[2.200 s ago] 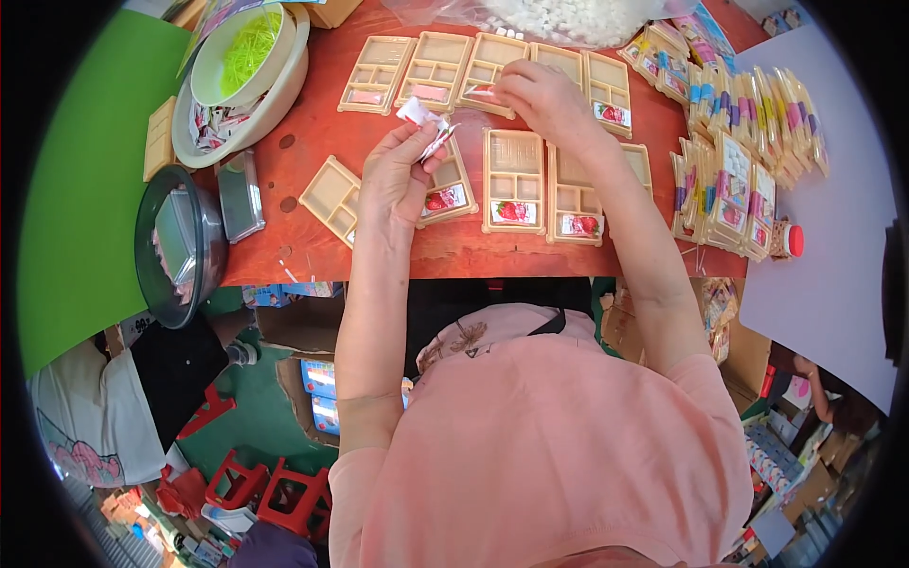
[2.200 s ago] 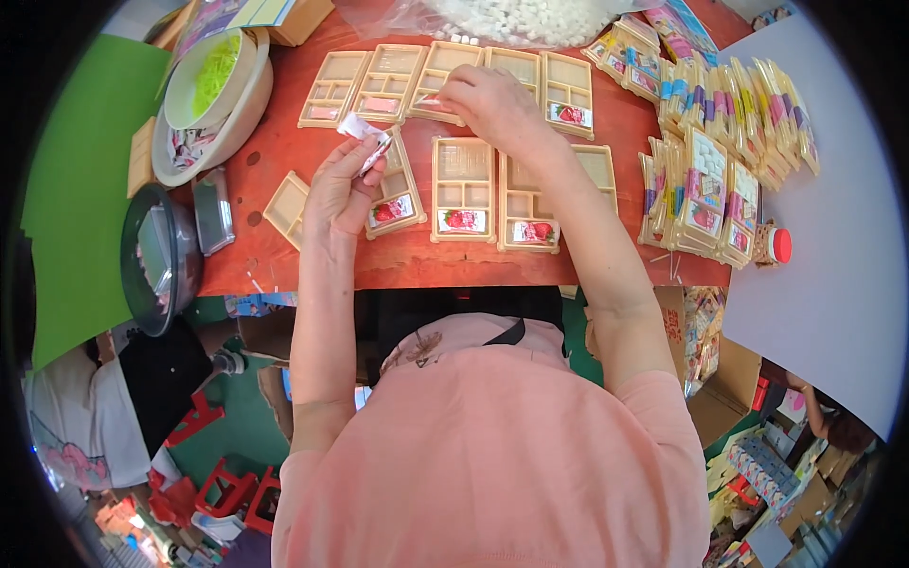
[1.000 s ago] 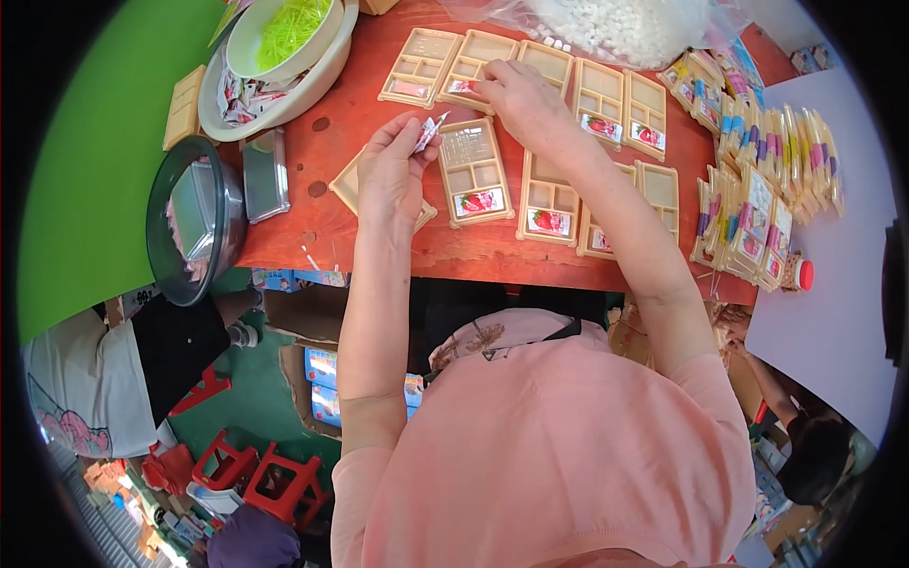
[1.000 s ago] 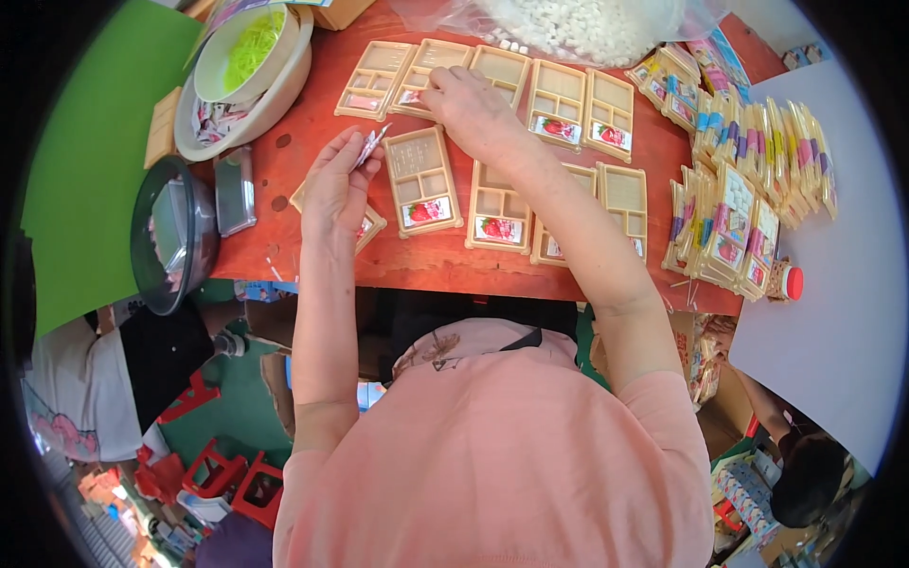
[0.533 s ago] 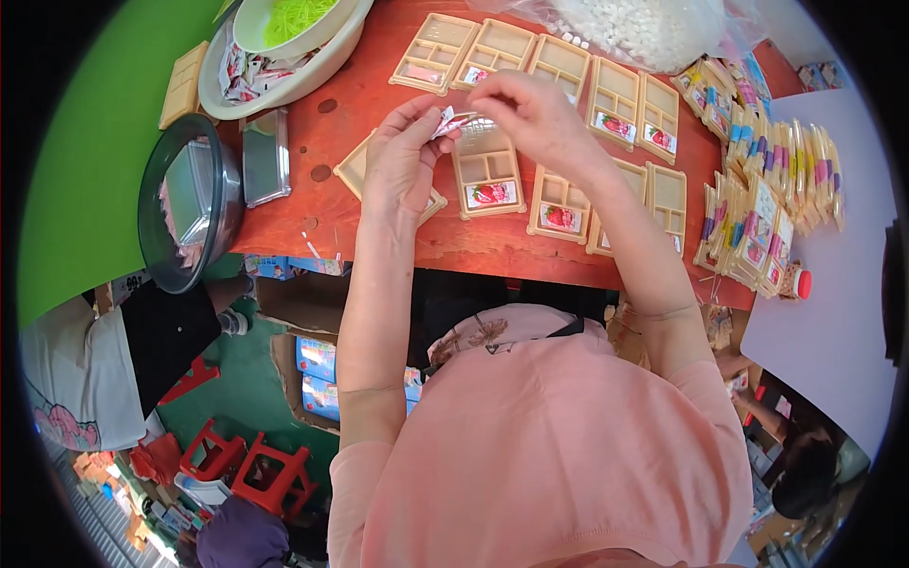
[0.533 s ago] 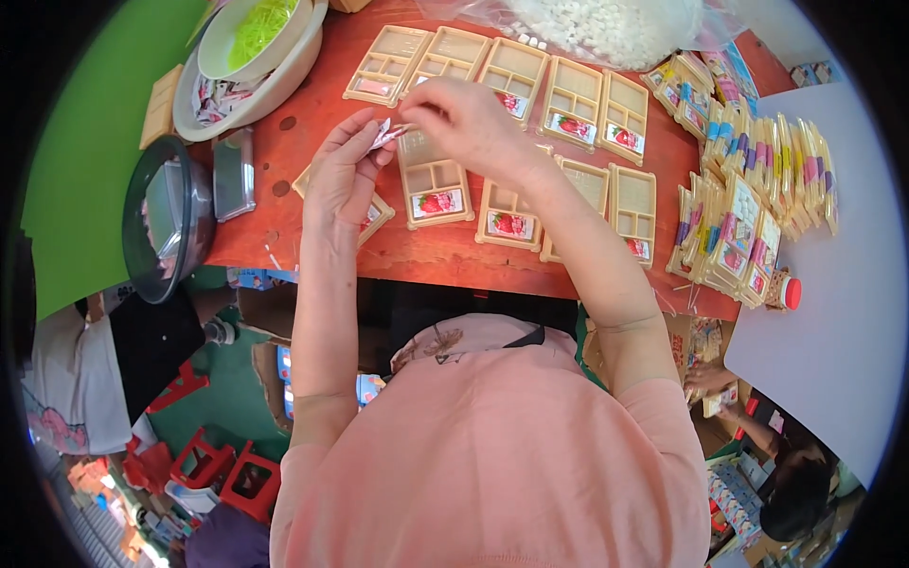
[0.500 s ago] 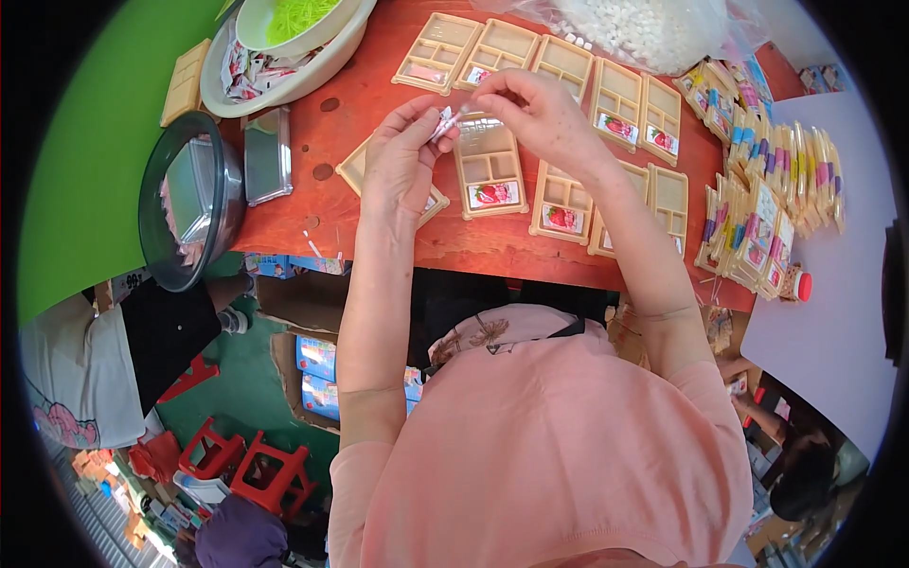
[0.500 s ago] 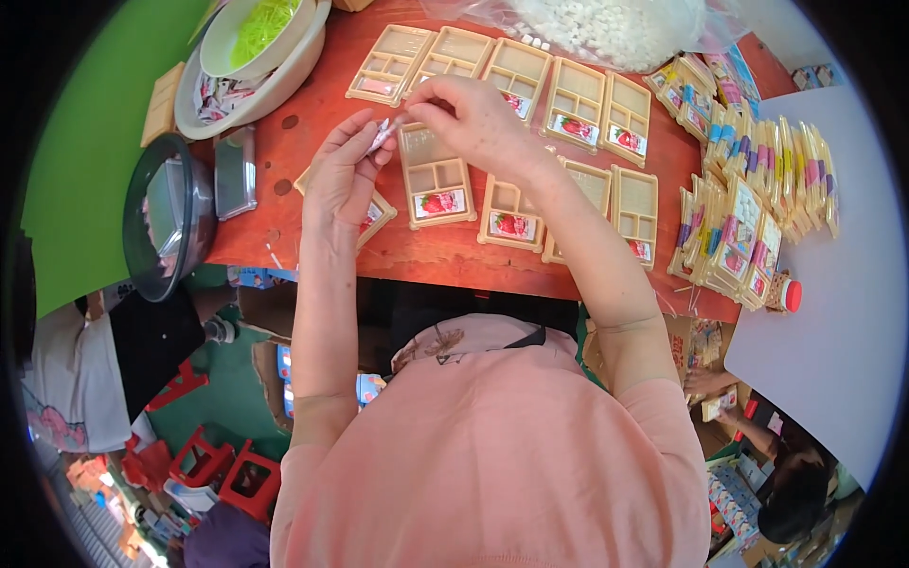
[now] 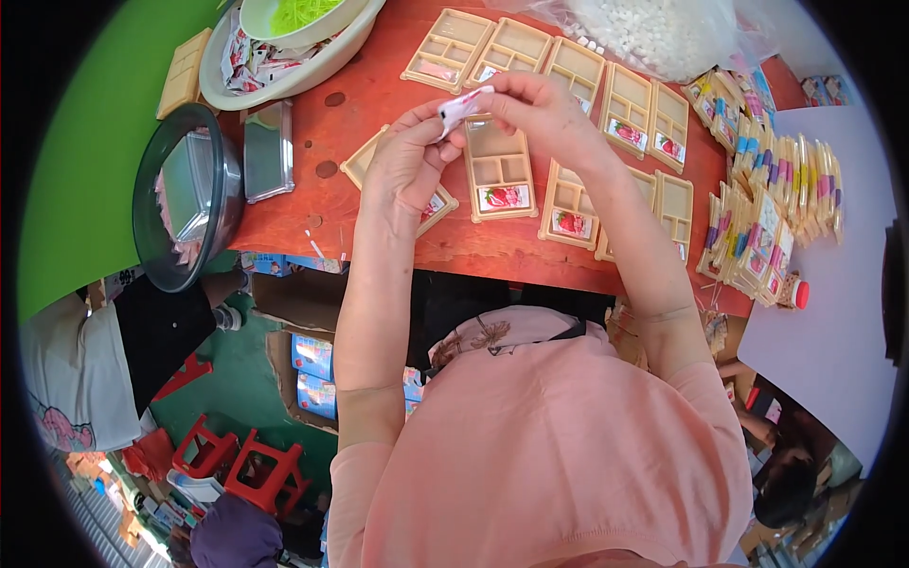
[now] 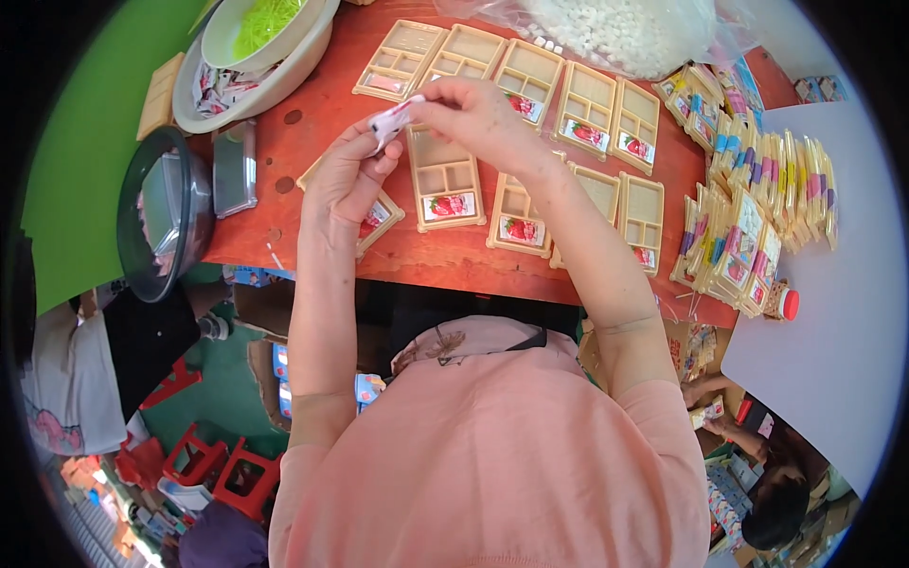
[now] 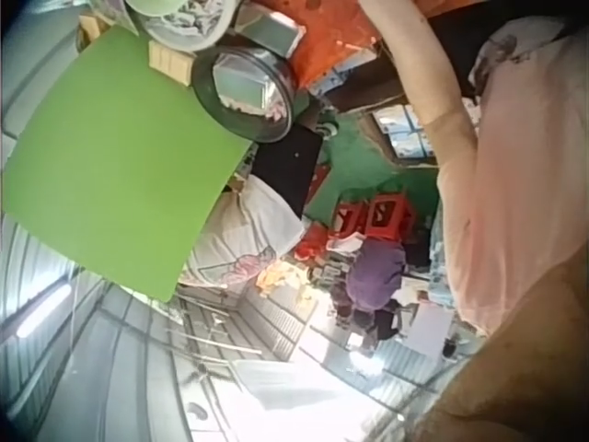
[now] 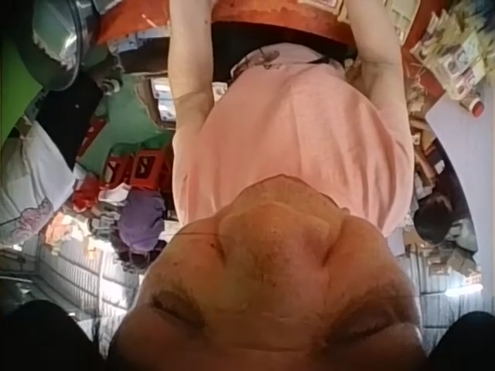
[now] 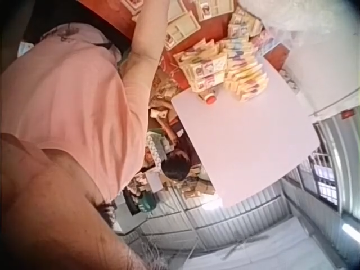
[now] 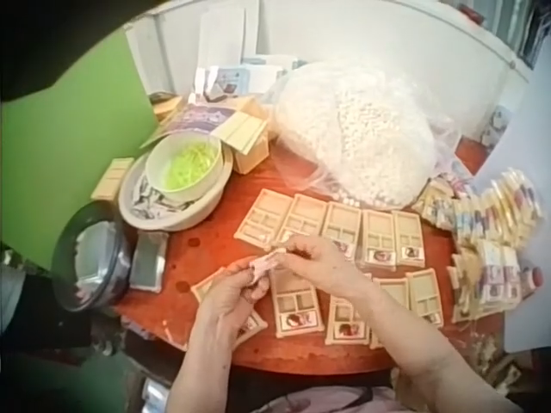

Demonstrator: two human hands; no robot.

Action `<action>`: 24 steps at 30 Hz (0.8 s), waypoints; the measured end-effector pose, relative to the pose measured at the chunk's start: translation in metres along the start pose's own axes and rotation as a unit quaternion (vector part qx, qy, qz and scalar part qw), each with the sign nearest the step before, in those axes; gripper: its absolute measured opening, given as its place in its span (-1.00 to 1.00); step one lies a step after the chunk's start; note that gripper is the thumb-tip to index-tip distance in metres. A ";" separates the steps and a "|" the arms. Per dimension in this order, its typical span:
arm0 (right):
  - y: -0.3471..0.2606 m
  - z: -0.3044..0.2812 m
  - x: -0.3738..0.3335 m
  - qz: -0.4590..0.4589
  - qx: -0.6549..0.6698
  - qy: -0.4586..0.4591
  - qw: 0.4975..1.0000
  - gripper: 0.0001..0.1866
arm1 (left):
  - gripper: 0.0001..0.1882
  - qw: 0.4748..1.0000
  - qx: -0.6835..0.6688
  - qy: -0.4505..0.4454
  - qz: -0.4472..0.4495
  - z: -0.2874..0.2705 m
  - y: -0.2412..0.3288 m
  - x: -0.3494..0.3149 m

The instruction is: Packaging small incense or ritual items into wooden frames and applying labels.

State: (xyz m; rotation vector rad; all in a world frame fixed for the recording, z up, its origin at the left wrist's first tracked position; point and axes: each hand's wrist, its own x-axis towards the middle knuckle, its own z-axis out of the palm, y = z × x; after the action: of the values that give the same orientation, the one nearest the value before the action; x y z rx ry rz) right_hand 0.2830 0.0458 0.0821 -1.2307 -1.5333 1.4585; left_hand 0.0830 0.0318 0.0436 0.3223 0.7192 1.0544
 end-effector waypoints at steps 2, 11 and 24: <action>0.006 -0.004 0.010 0.023 0.031 0.020 0.999 -0.78 | -0.81 1.000 0.006 0.022 0.015 0.000 0.004 -0.004; 0.028 0.006 0.079 -0.302 -0.300 0.153 0.892 -0.81 | -0.63 0.990 0.016 0.091 0.104 -0.003 0.017 -0.031; -0.004 0.019 0.011 -0.309 -0.342 0.031 0.887 -0.78 | -0.49 0.915 0.229 0.096 0.318 0.001 0.033 -0.045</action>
State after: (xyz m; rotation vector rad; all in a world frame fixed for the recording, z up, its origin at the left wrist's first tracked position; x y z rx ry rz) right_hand 0.2613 0.0498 0.0816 -0.9705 -2.2215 0.4593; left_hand 0.0484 0.0084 0.0803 0.9123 1.0784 1.5400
